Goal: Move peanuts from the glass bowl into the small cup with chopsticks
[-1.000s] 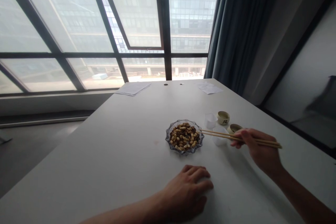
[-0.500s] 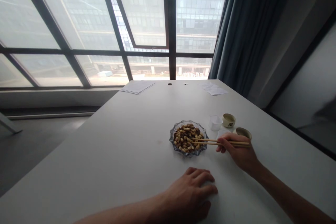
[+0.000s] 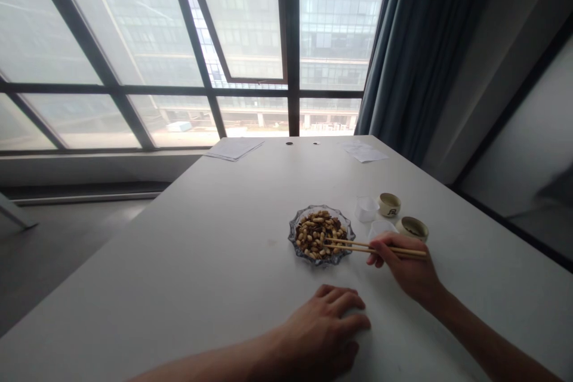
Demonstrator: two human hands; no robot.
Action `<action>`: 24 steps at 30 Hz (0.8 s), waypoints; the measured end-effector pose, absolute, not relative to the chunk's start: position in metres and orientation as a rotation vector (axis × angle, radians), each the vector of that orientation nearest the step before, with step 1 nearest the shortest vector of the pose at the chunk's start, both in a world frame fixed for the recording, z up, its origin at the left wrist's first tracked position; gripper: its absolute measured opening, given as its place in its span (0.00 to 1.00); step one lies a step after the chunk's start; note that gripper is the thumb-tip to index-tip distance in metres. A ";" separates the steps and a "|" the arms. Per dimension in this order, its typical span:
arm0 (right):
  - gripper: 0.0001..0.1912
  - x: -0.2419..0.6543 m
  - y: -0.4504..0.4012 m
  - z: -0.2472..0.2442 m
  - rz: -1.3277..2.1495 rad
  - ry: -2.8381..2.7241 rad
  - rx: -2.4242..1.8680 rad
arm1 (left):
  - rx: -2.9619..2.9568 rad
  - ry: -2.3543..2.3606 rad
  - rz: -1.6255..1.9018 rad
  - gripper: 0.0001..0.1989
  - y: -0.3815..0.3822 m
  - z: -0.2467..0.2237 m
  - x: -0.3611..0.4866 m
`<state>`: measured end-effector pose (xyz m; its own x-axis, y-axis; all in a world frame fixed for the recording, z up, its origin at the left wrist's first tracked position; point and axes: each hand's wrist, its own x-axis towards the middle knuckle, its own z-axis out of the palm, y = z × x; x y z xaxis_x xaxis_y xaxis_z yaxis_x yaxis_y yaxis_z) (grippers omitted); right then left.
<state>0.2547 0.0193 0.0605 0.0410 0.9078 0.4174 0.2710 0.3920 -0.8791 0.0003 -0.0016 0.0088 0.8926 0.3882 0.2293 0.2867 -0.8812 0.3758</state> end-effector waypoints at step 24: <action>0.31 0.259 0.033 0.047 0.617 -1.444 -1.116 | 2.694 0.498 0.424 0.17 -0.001 0.007 0.000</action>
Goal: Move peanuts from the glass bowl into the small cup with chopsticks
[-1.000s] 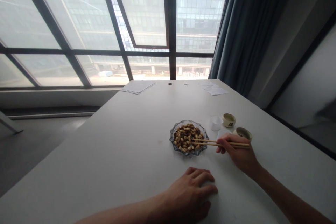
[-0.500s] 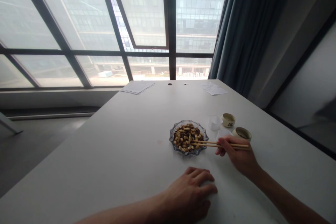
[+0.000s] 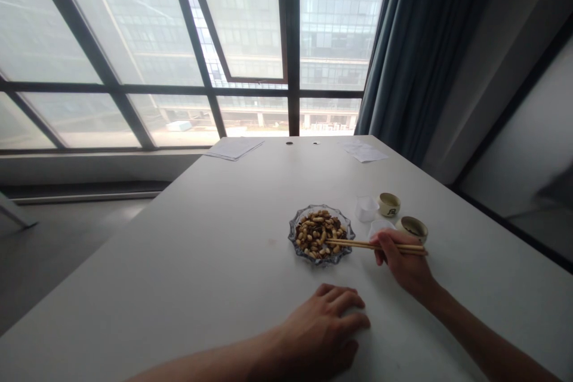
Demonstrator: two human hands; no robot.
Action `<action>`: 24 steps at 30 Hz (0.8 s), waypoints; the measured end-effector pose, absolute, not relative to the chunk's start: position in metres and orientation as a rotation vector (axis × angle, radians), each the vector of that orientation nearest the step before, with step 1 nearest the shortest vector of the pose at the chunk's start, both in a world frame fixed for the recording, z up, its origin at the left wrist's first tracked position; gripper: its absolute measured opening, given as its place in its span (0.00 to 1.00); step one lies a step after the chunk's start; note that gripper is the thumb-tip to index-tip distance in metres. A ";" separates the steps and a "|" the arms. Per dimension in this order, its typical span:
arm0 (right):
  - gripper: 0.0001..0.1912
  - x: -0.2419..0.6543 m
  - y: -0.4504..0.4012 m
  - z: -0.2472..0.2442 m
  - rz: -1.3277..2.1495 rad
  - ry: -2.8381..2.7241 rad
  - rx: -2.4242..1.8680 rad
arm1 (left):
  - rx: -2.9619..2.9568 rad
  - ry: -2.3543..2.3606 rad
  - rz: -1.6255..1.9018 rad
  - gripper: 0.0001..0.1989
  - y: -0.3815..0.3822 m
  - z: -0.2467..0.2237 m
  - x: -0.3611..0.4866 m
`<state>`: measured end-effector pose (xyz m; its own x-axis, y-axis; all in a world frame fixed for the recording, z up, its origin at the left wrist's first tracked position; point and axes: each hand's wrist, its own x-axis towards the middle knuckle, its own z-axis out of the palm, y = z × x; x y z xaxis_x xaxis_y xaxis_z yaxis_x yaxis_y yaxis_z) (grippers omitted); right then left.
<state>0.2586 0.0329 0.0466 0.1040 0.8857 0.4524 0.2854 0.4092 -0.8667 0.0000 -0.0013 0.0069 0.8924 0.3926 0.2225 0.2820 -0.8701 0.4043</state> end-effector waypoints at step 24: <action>0.31 0.260 0.033 0.059 0.568 -1.416 -1.179 | 2.689 0.488 0.411 0.18 -0.001 0.011 0.000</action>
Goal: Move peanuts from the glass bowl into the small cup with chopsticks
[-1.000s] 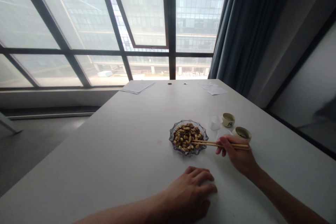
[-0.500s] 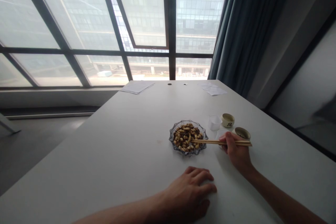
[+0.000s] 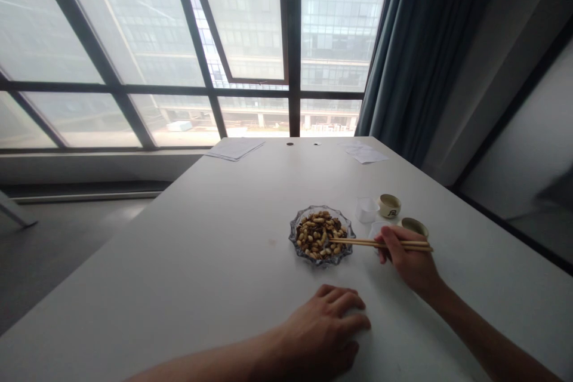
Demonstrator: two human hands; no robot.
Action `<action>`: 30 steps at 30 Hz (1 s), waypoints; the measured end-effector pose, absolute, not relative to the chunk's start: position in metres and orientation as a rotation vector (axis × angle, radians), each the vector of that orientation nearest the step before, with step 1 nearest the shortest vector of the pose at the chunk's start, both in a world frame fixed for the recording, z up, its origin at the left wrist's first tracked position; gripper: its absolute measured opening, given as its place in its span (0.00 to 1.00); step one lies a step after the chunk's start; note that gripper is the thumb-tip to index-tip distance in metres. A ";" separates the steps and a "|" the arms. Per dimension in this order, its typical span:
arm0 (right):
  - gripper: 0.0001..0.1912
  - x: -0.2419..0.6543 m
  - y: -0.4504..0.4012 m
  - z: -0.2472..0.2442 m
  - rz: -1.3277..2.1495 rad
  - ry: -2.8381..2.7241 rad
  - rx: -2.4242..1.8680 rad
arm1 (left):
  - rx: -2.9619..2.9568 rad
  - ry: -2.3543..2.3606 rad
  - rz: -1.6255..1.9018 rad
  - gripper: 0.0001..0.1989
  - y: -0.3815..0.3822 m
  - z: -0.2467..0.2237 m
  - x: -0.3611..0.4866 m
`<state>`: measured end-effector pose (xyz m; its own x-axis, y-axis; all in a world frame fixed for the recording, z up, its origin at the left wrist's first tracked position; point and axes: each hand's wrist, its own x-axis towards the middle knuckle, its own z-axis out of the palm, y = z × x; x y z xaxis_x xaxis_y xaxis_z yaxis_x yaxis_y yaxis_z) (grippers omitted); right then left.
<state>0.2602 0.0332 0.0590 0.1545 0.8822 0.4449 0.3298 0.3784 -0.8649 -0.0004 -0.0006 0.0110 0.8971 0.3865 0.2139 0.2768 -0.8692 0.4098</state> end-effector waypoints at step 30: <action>0.31 0.263 0.038 0.068 0.596 -1.624 -1.201 | 2.724 0.485 0.407 0.16 0.000 0.010 0.000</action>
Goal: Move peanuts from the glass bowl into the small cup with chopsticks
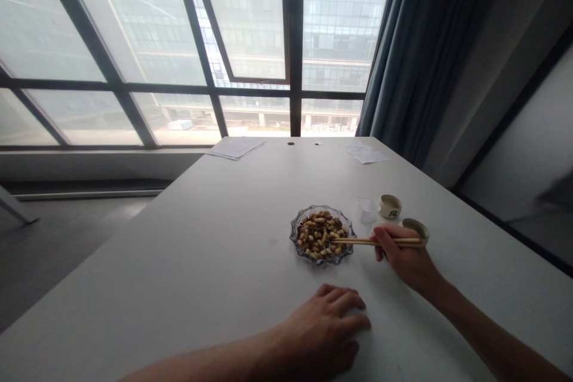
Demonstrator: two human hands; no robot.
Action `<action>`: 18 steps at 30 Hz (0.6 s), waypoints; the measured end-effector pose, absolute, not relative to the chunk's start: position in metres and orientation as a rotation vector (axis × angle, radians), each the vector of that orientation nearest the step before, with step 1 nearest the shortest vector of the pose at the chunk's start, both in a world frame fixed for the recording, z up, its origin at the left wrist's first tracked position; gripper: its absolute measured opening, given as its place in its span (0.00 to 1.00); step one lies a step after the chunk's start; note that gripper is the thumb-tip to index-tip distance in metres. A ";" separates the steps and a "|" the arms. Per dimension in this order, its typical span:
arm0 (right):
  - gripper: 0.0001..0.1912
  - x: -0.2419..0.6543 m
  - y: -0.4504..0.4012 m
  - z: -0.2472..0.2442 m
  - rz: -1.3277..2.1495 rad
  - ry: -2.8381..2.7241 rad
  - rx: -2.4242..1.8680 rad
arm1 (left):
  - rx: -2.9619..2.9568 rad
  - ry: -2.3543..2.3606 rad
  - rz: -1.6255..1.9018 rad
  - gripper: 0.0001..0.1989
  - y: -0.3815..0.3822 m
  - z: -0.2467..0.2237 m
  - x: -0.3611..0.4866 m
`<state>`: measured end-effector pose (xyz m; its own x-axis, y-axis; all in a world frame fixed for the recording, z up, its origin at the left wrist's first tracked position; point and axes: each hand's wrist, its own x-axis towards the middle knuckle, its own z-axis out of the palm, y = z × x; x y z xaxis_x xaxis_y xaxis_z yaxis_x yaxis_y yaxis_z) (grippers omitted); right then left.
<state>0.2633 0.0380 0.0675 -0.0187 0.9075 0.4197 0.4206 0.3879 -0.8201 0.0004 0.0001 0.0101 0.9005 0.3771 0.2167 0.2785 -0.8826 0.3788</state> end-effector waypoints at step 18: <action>0.38 0.258 0.057 0.035 0.617 -1.163 -1.118 | 2.734 0.484 0.417 0.16 0.000 0.012 0.000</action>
